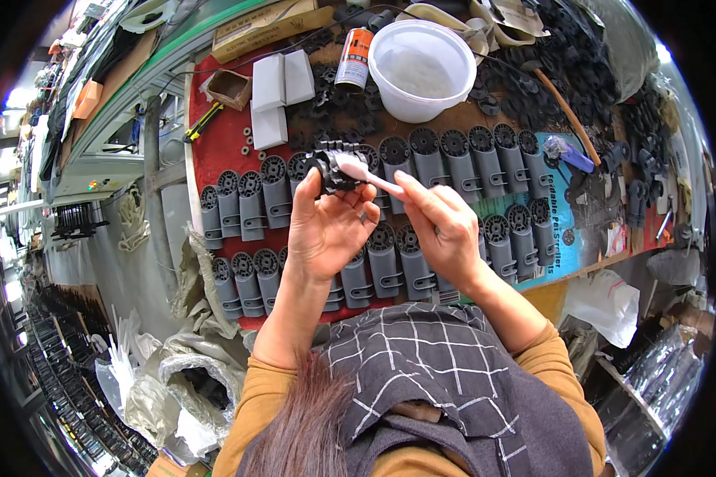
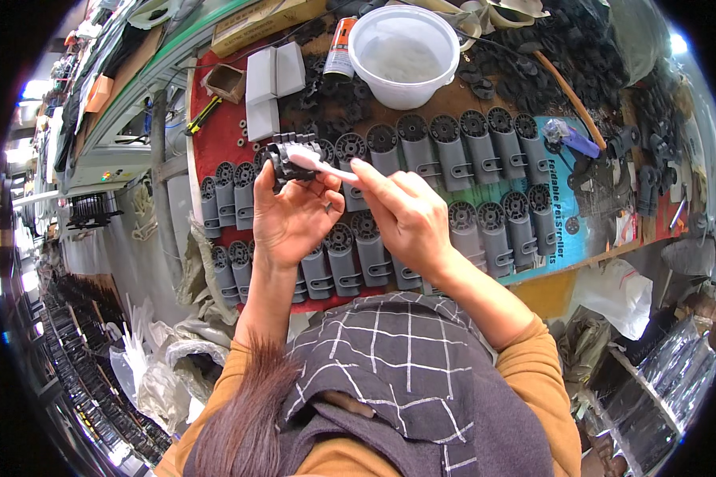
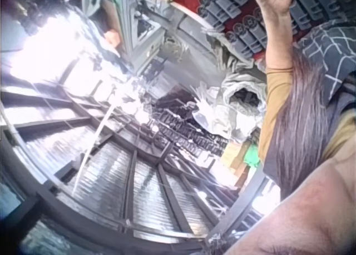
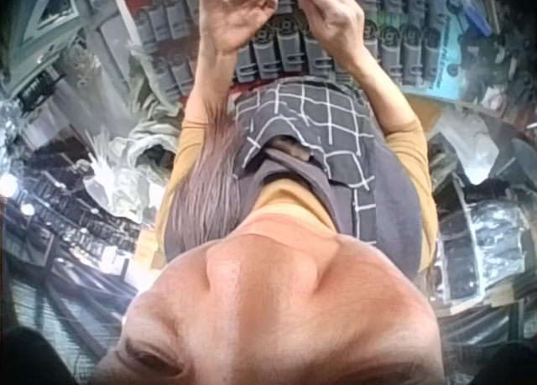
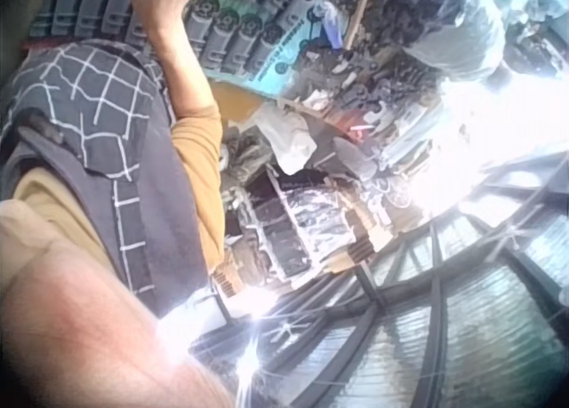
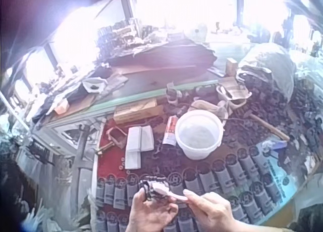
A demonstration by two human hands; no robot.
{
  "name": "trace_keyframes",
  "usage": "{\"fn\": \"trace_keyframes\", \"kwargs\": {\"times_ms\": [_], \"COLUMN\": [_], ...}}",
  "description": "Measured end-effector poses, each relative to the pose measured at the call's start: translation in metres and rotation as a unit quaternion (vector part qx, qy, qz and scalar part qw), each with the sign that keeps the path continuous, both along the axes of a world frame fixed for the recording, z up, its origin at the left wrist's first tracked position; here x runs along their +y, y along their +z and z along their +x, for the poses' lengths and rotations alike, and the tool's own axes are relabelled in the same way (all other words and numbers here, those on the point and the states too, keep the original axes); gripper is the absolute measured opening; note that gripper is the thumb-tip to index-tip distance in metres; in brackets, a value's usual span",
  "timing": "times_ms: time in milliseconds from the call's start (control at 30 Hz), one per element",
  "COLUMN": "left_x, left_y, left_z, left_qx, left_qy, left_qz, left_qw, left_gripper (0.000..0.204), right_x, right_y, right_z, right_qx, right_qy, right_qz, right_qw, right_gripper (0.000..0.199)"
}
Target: The person applies a white substance to small black plastic parts with a brush, places them into gray cylindrical holders, and then assembles a wheel by inserting a spring and bearing into a gray wheel housing. The person uses a heat gun on the assembled wheel.
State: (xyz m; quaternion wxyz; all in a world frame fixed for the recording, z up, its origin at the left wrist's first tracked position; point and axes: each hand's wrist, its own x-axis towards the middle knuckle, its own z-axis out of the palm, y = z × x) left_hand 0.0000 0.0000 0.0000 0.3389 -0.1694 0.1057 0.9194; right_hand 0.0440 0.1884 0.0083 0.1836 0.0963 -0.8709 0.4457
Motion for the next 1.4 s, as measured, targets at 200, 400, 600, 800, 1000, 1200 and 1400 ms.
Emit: {"fn": "trace_keyframes", "kwargs": {"times_ms": [200,400,600,800,1000,1200,1400], "left_x": [0.003,0.008,0.007,0.026,0.018,-0.026,-0.004], "left_y": [0.001,-0.002,-0.004,-0.011,0.008,0.034,0.007], "left_z": [0.003,0.007,0.008,0.016,0.012,-0.021,-0.010], "left_qx": [-0.024,-0.013,-0.037,0.114,0.201,0.305,-0.020], "left_qy": [0.024,-0.001,0.001,0.108,0.034,-0.247,0.052], "left_qz": [-0.024,0.006,0.024,-0.200,-0.251,-0.419,-0.033], "left_qw": [0.999,1.000,0.999,0.967,0.946,0.819,0.998], "left_gripper": [0.042,0.061,0.054,0.041,0.044,0.042,0.046], "right_x": [-0.005,0.001,0.000,-0.019,-0.021,-0.008,-0.016], "right_y": [0.006,0.003,-0.015,0.001,0.013,0.014,0.003], "right_z": [0.003,-0.008,0.002,0.002,-0.014,-0.016,-0.018], "right_qx": [0.005,-0.070,-0.116,-0.261,-0.283,-0.327,-0.203], "right_qy": [0.017,-0.011,-0.039,0.054,0.024,0.110,-0.018], "right_qz": [-0.074,-0.066,-0.121,-0.452,-0.392,-0.229,-0.270], "right_qw": [0.997,0.995,0.985,0.851,0.875,0.910,0.941], "right_gripper": [0.039,0.036,0.030,0.049,0.041,0.045,0.042]}}
